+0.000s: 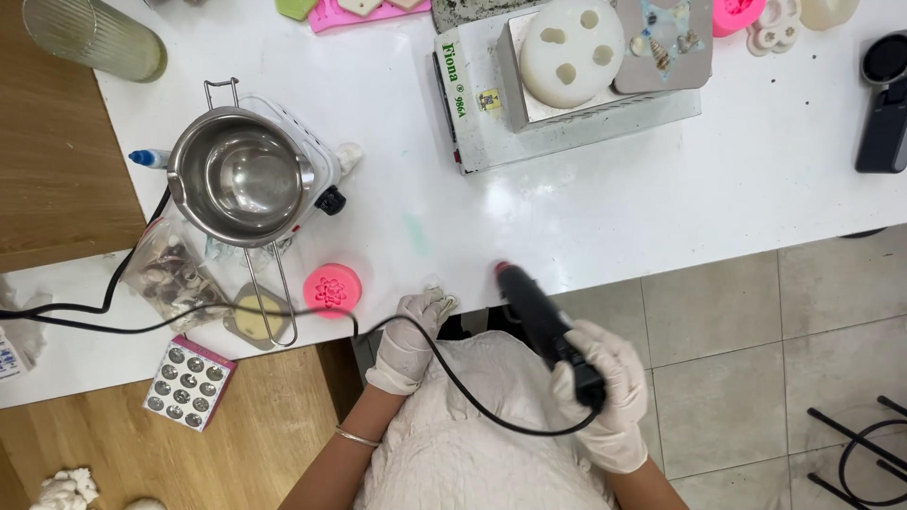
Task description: The person uses a heat gun to melt wax residue on a workbench and wipes it clean with a paper towel.
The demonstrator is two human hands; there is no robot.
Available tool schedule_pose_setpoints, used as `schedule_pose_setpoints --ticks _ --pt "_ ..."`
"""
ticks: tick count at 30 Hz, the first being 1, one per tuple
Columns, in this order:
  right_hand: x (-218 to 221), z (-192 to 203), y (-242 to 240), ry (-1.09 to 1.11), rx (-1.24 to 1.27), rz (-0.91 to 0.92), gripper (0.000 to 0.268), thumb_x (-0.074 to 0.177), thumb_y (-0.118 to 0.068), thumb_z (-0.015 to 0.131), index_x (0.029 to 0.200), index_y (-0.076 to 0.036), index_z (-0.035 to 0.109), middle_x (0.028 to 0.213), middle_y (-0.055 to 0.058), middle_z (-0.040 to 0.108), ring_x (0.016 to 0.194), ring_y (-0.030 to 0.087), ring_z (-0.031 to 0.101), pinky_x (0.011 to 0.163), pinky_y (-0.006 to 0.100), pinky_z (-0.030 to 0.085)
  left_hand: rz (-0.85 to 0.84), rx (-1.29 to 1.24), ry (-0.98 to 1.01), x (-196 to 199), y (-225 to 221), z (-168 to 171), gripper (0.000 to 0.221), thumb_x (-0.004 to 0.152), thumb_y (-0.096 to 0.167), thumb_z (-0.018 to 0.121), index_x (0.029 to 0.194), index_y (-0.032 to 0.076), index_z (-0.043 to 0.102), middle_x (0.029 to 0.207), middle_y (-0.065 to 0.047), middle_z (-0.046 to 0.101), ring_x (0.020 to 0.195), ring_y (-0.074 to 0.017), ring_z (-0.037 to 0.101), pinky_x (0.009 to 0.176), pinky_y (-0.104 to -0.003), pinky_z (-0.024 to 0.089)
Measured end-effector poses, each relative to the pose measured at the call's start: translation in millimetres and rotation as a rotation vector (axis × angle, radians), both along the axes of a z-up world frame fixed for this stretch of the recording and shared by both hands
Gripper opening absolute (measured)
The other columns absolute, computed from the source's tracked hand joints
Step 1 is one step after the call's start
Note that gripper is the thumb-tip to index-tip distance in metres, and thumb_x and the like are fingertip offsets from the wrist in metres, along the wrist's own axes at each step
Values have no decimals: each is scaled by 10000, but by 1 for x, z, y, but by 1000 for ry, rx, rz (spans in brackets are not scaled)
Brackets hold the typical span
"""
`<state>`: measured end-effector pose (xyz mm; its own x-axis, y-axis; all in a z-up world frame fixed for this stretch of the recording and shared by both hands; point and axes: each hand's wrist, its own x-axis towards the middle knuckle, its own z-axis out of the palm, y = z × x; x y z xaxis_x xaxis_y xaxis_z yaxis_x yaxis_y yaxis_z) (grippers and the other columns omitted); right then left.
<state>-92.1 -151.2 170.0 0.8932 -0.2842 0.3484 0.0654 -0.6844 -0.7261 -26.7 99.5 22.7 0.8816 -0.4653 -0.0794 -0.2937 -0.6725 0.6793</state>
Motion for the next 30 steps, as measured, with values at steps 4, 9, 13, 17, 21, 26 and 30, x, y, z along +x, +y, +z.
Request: schedule_pose_setpoints --ticks 4,9,13,17,21,26,30 --pt "7 7 -6 -19 -71 -80 344 955 -124 727 1259 -41 589 1204 159 671 1063 246 677 937 338 583 -17 -21 3 -1 1 -1 177 944 90 610 1092 14 669 1157 -148 685 1067 -341 626 881 -389 565" --pt "3 1 9 -12 7 -32 356 916 -122 747 1232 -54 599 1185 163 677 1036 233 688 885 315 582 18 22 117 4 0 6 190 978 115 590 1127 31 673 1168 -142 677 1055 -332 642 848 -396 566" --pt "2 -1 9 -12 -20 -41 368 911 -132 754 1230 -58 585 1187 158 671 1057 243 688 903 333 575 21 8 185 6 -2 5 214 973 146 591 1143 40 668 1182 -166 650 1048 -345 646 851 -403 561" --pt "2 0 8 16 -25 -81 377 920 -129 754 1246 -45 584 1206 167 662 1069 250 687 916 335 576 208 -94 416 1 -3 0 231 1001 157 579 1179 34 658 1180 -198 630 1012 -331 663 881 -395 564" --pt "13 1 16 7 22 21 366 890 -127 764 1216 -55 613 1180 150 679 1033 230 697 883 313 589 17 51 138 1 -2 0 244 949 140 614 1157 23 663 1196 -163 651 1041 -331 663 827 -378 576" --pt "25 2 9 21 29 71 369 885 -120 766 1212 -53 611 1191 159 674 1039 230 687 886 314 575 74 8 57 6 -10 9 200 944 173 686 1084 30 687 1138 -129 654 993 -307 668 767 -378 588" --pt "26 6 4 19 -1 117 385 895 -122 765 1229 -46 589 1208 159 672 1059 236 681 915 332 575 73 90 -37 8 -10 -1 193 913 206 747 960 36 668 1059 -108 658 936 -311 655 695 -410 568"
